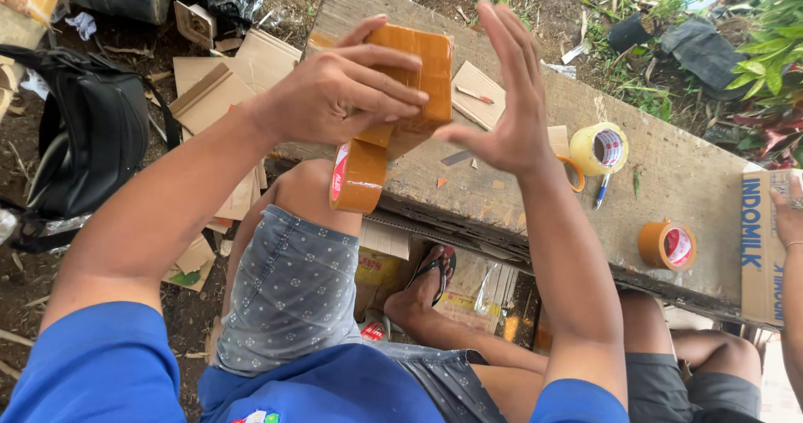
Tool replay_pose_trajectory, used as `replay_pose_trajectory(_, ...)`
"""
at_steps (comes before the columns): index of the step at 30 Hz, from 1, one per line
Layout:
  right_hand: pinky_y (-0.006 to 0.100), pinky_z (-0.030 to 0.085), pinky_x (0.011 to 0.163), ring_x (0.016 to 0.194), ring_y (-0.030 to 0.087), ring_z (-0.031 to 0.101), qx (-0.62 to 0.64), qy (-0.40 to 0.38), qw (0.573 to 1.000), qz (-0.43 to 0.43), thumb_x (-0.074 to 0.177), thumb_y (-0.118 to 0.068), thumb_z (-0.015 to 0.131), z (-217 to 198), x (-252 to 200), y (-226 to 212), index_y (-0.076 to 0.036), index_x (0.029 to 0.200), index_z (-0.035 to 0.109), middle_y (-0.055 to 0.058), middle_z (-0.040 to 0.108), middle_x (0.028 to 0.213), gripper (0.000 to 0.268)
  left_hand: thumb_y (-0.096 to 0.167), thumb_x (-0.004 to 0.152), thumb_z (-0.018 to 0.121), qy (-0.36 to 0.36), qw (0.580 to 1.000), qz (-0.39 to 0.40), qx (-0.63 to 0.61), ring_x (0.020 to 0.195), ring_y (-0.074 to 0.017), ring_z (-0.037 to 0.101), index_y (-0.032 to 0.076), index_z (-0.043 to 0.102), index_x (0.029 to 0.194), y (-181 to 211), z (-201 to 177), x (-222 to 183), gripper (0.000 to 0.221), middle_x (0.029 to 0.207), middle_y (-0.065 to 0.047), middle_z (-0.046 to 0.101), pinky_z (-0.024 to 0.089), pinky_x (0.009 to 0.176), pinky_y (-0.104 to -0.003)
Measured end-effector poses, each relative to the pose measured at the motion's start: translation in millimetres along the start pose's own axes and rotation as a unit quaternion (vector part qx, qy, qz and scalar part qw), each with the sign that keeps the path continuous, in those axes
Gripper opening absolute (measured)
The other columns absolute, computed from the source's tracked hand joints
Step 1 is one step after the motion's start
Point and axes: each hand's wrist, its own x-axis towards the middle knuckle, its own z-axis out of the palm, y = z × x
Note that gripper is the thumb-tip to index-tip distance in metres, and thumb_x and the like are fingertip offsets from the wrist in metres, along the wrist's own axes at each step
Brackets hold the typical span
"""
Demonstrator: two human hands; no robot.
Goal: The person sits at a low wooden table outdoors and repeatedly applies brown packing tape to a small cardboard box. They pull tape from a roll, press it onto the box, and tear it off by hand, covering multiple sides and edges. Scissors and other tape rolls are visible on the table.
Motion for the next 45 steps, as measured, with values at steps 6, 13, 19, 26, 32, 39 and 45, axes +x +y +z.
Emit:
replay_pose_trajectory(6,0.050,0.038,0.120,0.142,0.031,0.051,0.092,-0.211,0.966,0.119,0.072,-0.048,0.095,2.6,49.4,19.2,-0.003,0.154,0.050,0.017,0.056,0.153,0.103,0.026,0.091,0.092,0.160,0.976,-0.095,-0.113,0.152,-0.0263,0.039,0.009,0.048,0.149,1.6,16.9,-8.4,0.075,0.153,-0.013,0.043,0.033,0.131,-0.042)
replay_pose_trajectory(13,0.028,0.059,0.085,0.093,0.012,0.072,0.248,-0.212,0.913,0.243,0.091,-0.029,0.085,20.6,76.0,23.8,-0.001,0.120,0.076,0.009,0.078,0.106,0.041,0.026,0.083,0.097,0.118,0.972,-0.146,-0.144,0.149,-0.0283,0.047,0.006,0.040,0.156,-7.7,19.6,-20.0,0.095,0.152,-0.014,0.048,0.037,0.129,-0.040)
replay_pose_trajectory(19,0.025,0.057,0.073,0.082,0.007,0.069,0.227,-0.216,0.919,0.239,0.101,-0.027,0.078,22.3,82.3,31.1,0.001,0.113,0.078,0.008,0.078,0.096,0.030,0.030,0.080,0.097,0.113,0.965,-0.162,-0.175,0.145,-0.0256,0.048,0.008,0.039,0.153,-23.4,25.5,-25.0,0.096,0.149,-0.012,0.049,0.041,0.122,-0.039)
replay_pose_trajectory(26,0.030,0.063,0.082,0.086,0.015,0.076,0.363,-0.070,0.863,0.345,0.111,-0.033,0.054,40.6,46.9,80.0,0.001,0.105,0.076,0.011,0.079,0.098,0.041,0.044,0.085,0.093,0.048,0.958,-0.205,-0.197,0.141,-0.0270,0.059,0.017,0.032,0.156,-29.9,22.0,-17.5,0.097,0.146,-0.011,0.054,0.048,0.130,-0.042)
replay_pose_trajectory(32,0.042,0.055,0.098,0.115,0.029,0.069,-0.001,-0.066,0.949,0.309,0.107,-0.017,0.049,70.3,-84.4,102.9,-0.006,0.122,0.069,0.014,0.072,0.126,0.027,0.041,0.076,0.097,0.008,0.984,-0.162,-0.074,0.155,-0.0475,0.028,0.014,0.013,0.167,-27.8,7.6,-27.0,0.127,0.166,-0.030,0.030,0.026,0.128,-0.056)
replay_pose_trajectory(39,0.044,0.049,0.099,0.121,0.031,0.061,-0.146,-0.142,0.964,0.173,0.096,-0.013,0.064,79.1,-187.3,85.4,-0.009,0.122,0.068,0.012,0.067,0.126,0.027,0.060,0.087,0.086,0.113,0.964,-0.222,-0.097,0.155,-0.0298,0.039,0.016,0.011,0.168,-16.2,17.0,-48.2,0.119,0.160,-0.015,0.041,0.036,0.130,-0.045)
replay_pose_trajectory(45,0.040,0.054,0.085,0.096,0.030,0.068,-0.022,-0.191,0.929,0.317,0.088,-0.012,0.073,72.2,-165.1,104.2,-0.005,0.105,0.065,0.013,0.066,0.099,0.020,0.048,0.085,0.086,0.310,0.914,-0.215,-0.149,0.126,-0.0191,0.048,0.015,0.041,0.145,44.4,68.7,-109.6,0.083,0.134,-0.007,0.047,0.042,0.110,-0.031)
